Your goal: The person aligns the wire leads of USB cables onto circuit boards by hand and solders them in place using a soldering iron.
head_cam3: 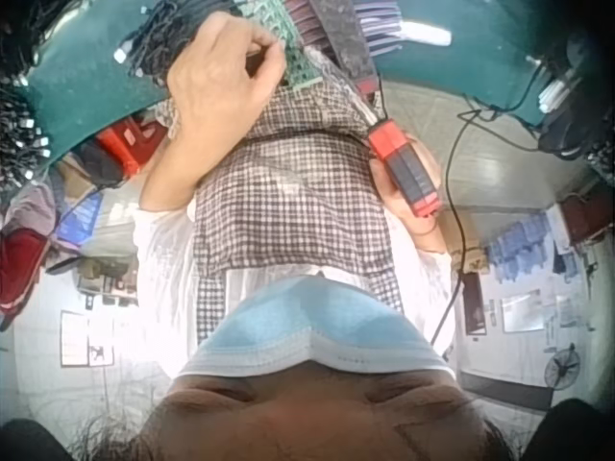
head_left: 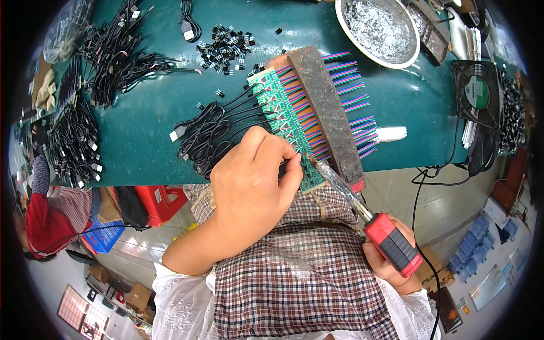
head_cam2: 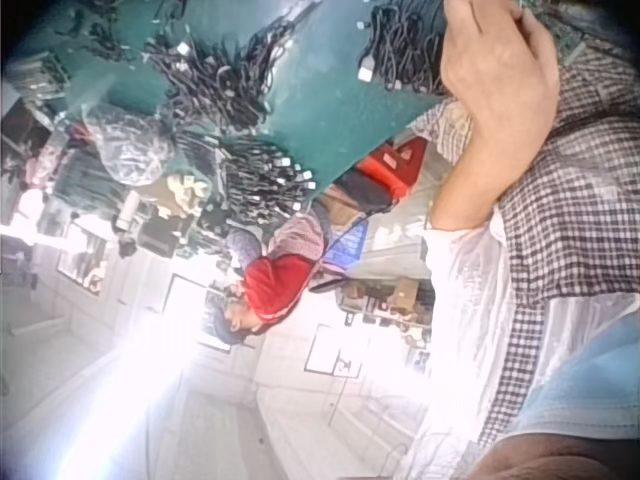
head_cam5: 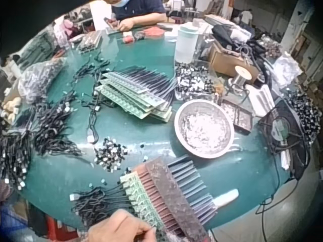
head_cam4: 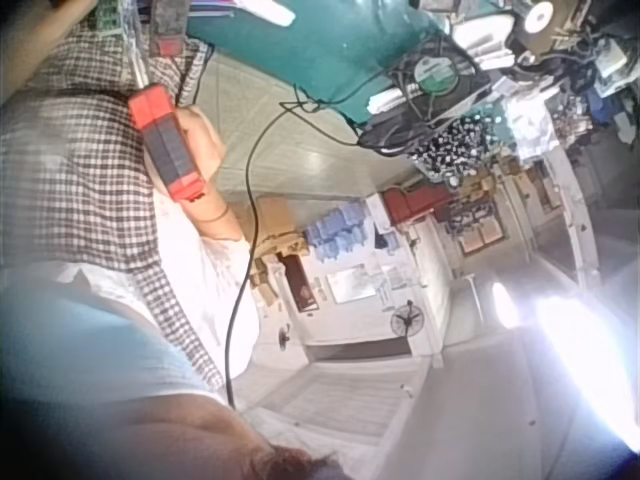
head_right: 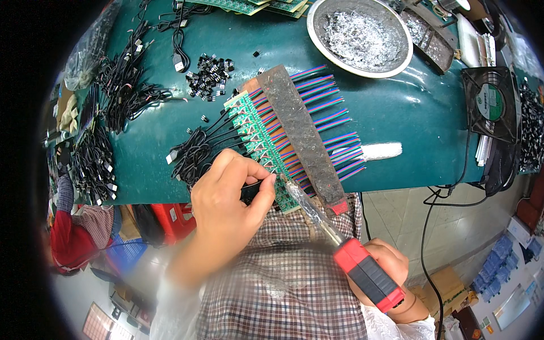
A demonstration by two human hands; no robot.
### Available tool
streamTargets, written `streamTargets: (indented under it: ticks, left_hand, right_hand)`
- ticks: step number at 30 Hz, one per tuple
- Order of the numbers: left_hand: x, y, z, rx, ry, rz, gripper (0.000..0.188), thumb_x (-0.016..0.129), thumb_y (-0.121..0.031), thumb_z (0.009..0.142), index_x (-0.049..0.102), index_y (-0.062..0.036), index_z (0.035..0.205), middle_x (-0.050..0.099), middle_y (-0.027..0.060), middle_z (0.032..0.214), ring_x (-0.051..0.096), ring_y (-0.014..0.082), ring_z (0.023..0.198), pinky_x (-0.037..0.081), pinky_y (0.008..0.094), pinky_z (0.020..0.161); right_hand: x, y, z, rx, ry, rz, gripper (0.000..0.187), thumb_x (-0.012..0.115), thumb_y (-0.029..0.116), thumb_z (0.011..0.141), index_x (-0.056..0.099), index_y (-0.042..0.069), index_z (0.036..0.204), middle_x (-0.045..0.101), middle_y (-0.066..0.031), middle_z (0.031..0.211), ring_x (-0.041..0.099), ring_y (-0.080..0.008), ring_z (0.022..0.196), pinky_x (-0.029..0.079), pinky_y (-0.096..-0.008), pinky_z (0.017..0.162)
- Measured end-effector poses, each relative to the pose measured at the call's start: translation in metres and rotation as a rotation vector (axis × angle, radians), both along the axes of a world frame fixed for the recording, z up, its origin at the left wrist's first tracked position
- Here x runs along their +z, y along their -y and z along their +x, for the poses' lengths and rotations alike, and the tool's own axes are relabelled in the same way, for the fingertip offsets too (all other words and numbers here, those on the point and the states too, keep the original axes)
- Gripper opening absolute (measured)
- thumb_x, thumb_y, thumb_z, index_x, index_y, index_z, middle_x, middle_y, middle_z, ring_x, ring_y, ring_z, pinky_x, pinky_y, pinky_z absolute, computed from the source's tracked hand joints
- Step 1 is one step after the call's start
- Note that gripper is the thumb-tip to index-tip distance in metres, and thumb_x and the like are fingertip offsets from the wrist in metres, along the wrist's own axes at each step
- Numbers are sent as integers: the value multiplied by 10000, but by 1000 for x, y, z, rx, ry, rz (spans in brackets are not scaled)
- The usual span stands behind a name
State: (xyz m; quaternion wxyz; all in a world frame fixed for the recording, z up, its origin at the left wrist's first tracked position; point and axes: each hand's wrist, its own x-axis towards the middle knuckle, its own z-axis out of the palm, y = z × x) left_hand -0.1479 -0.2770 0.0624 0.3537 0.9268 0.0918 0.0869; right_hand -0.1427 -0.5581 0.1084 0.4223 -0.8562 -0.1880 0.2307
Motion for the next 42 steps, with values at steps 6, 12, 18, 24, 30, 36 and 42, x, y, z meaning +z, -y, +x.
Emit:
streamTargets:
  ticks: [6, 12, 18, 24, 30, 36, 42]
  left_hand:
    - [-1, 1, 1, 10, -10, 4, 186, 810, -50, 771, 637, -83, 832, 594, 54, 799, 641, 222, 646, 498, 353, 558]
    - [-1, 1, 1, -9, 8, -4, 206, 802, -53, 765, 614, -97, 840, 555, 68, 802, 620, 260, 630, 489, 385, 545]
    - [-1, 1, 1, -2, -4, -13, 204, 798, -50, 757, 615, -96, 834, 557, 66, 804, 623, 263, 630, 495, 389, 548]
    - [10, -3, 1, -8, -31, 39, 157, 819, -36, 771, 682, -81, 835, 632, 44, 795, 657, 192, 684, 510, 334, 599]
    - [19, -46, 4, 114, 134, 142, 55, 753, -85, 888, 699, -86, 887, 663, 53, 819, 607, 273, 719, 489, 379, 668]
    - [14, -104, 7, 343, -37, 218, 79, 748, -48, 890, 723, -42, 964, 666, 63, 854, 644, 212, 731, 525, 353, 700]
    - [-6, -130, 28, 212, 122, 298, 161, 769, -51, 855, 763, -93, 1010, 661, 68, 997, 643, 252, 935, 512, 379, 833]
  right_hand:
    - [-3, -1, 1, 1, -3, 13, 210, 726, 52, 690, 670, 14, 889, 671, -140, 853, 668, -342, 747, 546, -412, 675]
    - [-1, 1, 3, -5, -11, 20, 199, 741, 74, 719, 683, 24, 902, 675, -135, 852, 666, -341, 750, 544, -415, 694]
    - [0, 5, 8, 127, 162, 4, 318, 828, -4, 678, 633, 0, 928, 651, -140, 784, 657, -279, 649, 519, -334, 587]
    - [-14, 33, -21, -130, -138, 29, 285, 769, 31, 673, 670, 10, 940, 653, -142, 857, 656, -303, 703, 528, -364, 627]
    - [-11, 37, -17, -116, -117, -62, 269, 754, 98, 688, 696, 31, 942, 650, -140, 865, 677, -351, 763, 561, -404, 689]
    - [-10, 33, -14, -105, -73, -116, 246, 744, 102, 699, 705, 39, 934, 668, -138, 891, 693, -362, 803, 580, -433, 742]
    - [-8, 31, -12, -65, -32, -161, 191, 725, 103, 720, 705, 44, 900, 675, -124, 867, 690, -360, 795, 581, -449, 755]
